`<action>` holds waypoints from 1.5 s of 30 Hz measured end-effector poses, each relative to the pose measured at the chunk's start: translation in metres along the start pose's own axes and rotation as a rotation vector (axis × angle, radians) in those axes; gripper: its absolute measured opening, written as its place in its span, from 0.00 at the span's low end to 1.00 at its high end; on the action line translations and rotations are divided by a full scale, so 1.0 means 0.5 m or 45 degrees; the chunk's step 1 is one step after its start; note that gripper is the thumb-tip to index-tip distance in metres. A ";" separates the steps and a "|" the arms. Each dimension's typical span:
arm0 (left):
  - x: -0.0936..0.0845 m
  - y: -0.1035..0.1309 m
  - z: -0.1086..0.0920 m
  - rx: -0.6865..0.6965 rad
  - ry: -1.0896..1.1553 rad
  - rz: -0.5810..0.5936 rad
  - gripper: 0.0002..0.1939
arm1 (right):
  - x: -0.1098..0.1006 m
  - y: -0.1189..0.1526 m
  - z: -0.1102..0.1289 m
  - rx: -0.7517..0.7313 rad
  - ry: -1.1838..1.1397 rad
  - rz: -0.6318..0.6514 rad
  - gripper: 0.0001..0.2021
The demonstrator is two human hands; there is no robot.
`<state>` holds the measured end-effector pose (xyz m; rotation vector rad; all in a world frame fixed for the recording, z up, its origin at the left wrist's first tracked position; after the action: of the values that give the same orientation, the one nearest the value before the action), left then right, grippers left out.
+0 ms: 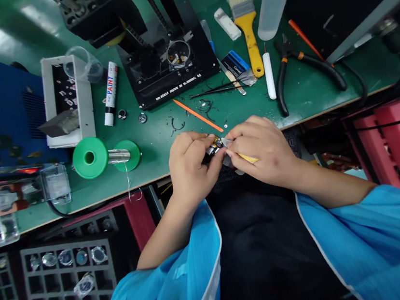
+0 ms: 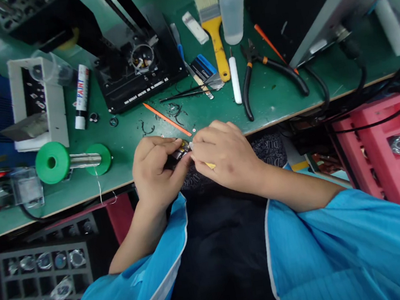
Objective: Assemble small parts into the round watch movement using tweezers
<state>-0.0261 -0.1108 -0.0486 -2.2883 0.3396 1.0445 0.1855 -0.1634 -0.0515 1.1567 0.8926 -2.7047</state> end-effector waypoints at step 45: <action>-0.004 -0.003 0.002 0.029 0.027 -0.002 0.11 | 0.002 0.004 -0.007 -0.130 0.018 -0.055 0.14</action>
<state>-0.0271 -0.1092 -0.0470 -2.2808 0.3566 1.0111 0.1876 -0.1633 -0.0550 1.1510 1.0560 -2.6523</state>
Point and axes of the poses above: each hand's wrist, its own y-axis away from the middle knuckle, its own x-axis out of the palm, z = x × y, the point moved 1 cm from there along -y, towards the middle knuckle, and after that the axes turned 8 degrees about -x, right-handed, at the moved point
